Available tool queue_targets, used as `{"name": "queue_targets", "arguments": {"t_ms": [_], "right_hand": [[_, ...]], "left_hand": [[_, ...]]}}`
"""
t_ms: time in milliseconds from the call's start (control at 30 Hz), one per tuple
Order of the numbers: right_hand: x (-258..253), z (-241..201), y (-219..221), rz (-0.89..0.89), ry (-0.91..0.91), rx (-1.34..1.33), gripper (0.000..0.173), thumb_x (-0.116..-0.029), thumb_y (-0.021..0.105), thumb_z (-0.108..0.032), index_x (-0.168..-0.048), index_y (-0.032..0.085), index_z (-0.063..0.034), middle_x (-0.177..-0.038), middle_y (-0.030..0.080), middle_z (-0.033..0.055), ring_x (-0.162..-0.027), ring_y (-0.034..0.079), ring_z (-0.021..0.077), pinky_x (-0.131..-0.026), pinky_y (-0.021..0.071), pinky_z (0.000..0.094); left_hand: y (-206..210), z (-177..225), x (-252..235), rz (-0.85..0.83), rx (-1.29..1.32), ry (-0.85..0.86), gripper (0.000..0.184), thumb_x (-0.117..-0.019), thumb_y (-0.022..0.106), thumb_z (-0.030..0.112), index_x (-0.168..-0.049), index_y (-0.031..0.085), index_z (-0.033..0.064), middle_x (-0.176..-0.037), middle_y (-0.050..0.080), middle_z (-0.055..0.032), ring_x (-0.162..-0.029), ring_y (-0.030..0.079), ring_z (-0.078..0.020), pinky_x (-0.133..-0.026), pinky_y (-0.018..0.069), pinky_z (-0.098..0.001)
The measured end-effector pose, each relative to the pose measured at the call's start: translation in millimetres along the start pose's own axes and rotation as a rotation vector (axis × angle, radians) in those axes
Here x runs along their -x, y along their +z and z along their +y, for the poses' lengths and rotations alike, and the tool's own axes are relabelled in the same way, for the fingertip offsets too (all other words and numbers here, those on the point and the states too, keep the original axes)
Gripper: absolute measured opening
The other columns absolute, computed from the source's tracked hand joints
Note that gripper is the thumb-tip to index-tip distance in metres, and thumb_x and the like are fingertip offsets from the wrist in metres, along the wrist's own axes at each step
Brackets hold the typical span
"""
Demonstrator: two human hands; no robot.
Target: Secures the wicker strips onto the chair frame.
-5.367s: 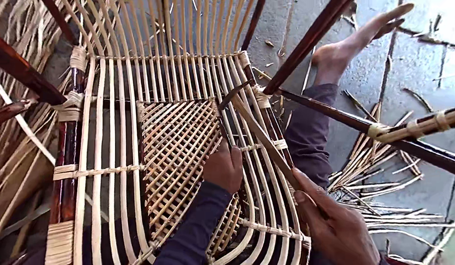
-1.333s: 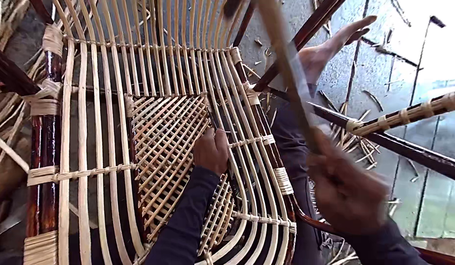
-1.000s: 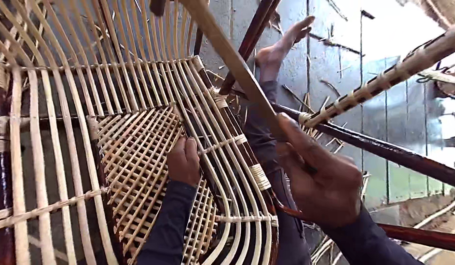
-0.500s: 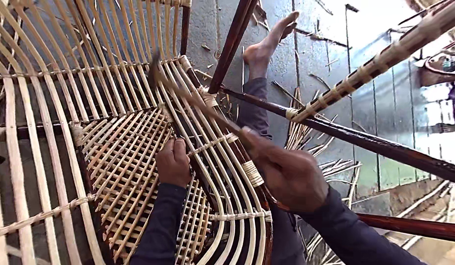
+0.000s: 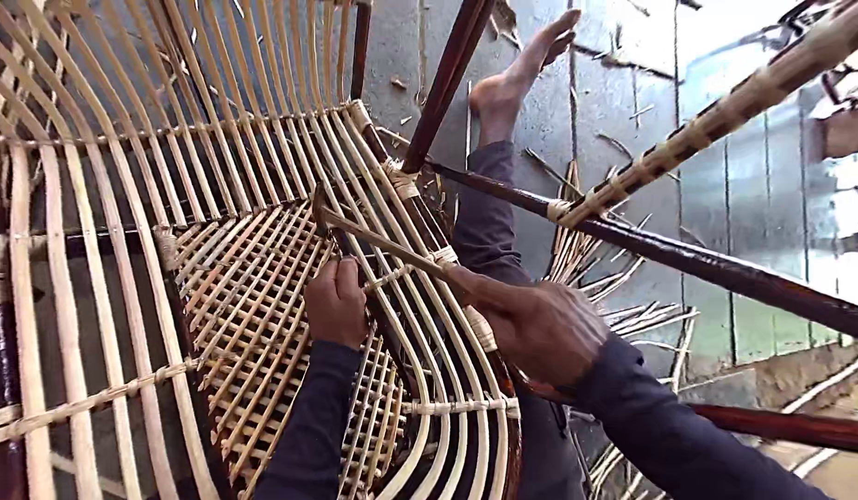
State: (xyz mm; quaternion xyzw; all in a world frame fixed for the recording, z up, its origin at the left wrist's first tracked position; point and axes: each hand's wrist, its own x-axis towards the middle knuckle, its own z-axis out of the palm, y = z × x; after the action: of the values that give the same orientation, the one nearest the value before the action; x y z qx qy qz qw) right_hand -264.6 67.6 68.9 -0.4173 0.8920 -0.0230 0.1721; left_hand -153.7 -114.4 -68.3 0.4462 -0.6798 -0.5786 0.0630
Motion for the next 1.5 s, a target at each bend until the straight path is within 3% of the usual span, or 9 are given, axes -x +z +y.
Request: {"name": "queue_targets", "arguments": {"t_ms": [167,300,433,600,900,1033,1167,1333,1500], "right_hand": [[-1.5,-16.1,-18.9,0.317,-0.086,-0.171,0.048,-0.1056,0.052,-0.018,-0.154,0.05,-0.019,-0.085,0.072,0.0065,-0.06,0.062,0.015,-0.051,0.0529,0.0398],[-3.0,2.8,-10.6,-0.028,0.038,0.021,0.051,-0.1014,0.046,-0.024,-0.15,0.054,-0.0359,-0.062,0.064,0.0028,-0.05,0.061,0.026,-0.044,0.047,0.0535],[-1.9,-6.5,-27.1,0.172,-0.067,-0.108,0.048,-0.1035,0.048,-0.021,-0.15,0.055,-0.0291,-0.083,0.072,0.0035,-0.062,0.065,0.0184,-0.052,0.0531,0.047],[-10.6,-10.9,-39.7,0.264,-0.122,-0.211,0.047,-0.1039,0.053,-0.021,-0.151,0.054,-0.0192,-0.095,0.071,0.0096,-0.064,0.06,0.0114,-0.056,0.0521,0.0338],[-12.0,10.2,-24.3,0.057,-0.118,0.109,0.05,-0.1,0.041,-0.033,-0.147,0.059,-0.0311,-0.066,0.065,0.0034,-0.047,0.056,0.0225,-0.041,0.0437,0.0516],[-9.7,-6.7,-27.7,0.193,-0.144,-0.075,0.047,-0.1054,0.049,-0.022,-0.152,0.053,-0.0187,-0.096,0.072,0.0143,-0.065,0.062,0.0184,-0.056,0.0527,0.0419],[-12.3,6.1,-19.2,-0.004,-0.084,0.05,0.052,-0.0966,0.045,-0.032,-0.147,0.058,-0.0338,-0.066,0.063,-0.0011,-0.047,0.056,0.0178,-0.041,0.0454,0.0495],[-5.7,-9.1,-26.6,0.177,-0.082,-0.17,0.045,-0.1045,0.053,-0.024,-0.149,0.056,-0.0218,-0.098,0.073,0.0068,-0.065,0.063,0.0104,-0.057,0.0546,0.0345],[-3.1,-2.5,-26.2,0.222,-0.028,-0.242,0.046,-0.1044,0.055,-0.027,-0.15,0.055,-0.0235,-0.095,0.072,0.0055,-0.059,0.058,0.0102,-0.052,0.0517,0.0345]], "left_hand": [[1.8,-3.7,0.7,0.005,0.031,-0.017,0.043,-0.1087,0.041,0.033,-0.103,0.073,0.0045,-0.068,0.065,-0.0057,-0.057,0.063,-0.0187,-0.059,0.0559,-0.0448],[-1.0,5.3,2.8,-0.009,0.048,-0.052,0.044,-0.1099,0.04,0.033,-0.098,0.073,0.0051,-0.065,0.063,-0.0047,-0.055,0.061,-0.018,-0.057,0.0546,-0.0437],[-2.3,12.6,2.2,-0.02,0.084,-0.124,0.047,-0.1081,0.042,0.035,-0.085,0.068,0.0045,-0.064,0.063,-0.0069,-0.055,0.062,-0.0211,-0.057,0.0546,-0.0469],[9.2,27.4,0.9,-0.116,0.351,-0.39,0.049,-0.1053,0.051,0.046,-0.135,0.06,0.0077,-0.085,0.067,-0.0155,-0.057,0.063,-0.0262,-0.052,0.0573,-0.0489],[13.7,32.1,-1.8,-0.043,0.326,-0.283,0.042,-0.1085,0.047,0.041,-0.111,0.068,0.0047,-0.081,0.066,-0.0132,-0.071,0.067,-0.0278,-0.065,0.0566,-0.0523],[15.2,31.1,-2.1,-0.032,0.29,-0.287,0.042,-0.1079,0.046,0.041,-0.107,0.068,0.0053,-0.078,0.067,-0.012,-0.069,0.068,-0.0275,-0.063,0.0572,-0.052],[15.9,31.4,0.2,-0.027,0.257,-0.259,0.041,-0.1078,0.047,0.04,-0.102,0.068,0.0051,-0.077,0.066,-0.0119,-0.069,0.067,-0.0274,-0.063,0.0562,-0.052],[25.9,24.5,4.9,-0.002,0.214,-0.243,0.042,-0.1077,0.046,0.039,-0.112,0.068,0.0043,-0.081,0.069,-0.0122,-0.077,0.069,-0.029,-0.07,0.0565,-0.0542],[24.9,31.3,6.5,-0.031,0.211,-0.147,0.044,-0.1074,0.046,0.041,-0.117,0.07,0.0048,-0.083,0.07,-0.0125,-0.077,0.069,-0.0282,-0.072,0.0569,-0.0548]]}}
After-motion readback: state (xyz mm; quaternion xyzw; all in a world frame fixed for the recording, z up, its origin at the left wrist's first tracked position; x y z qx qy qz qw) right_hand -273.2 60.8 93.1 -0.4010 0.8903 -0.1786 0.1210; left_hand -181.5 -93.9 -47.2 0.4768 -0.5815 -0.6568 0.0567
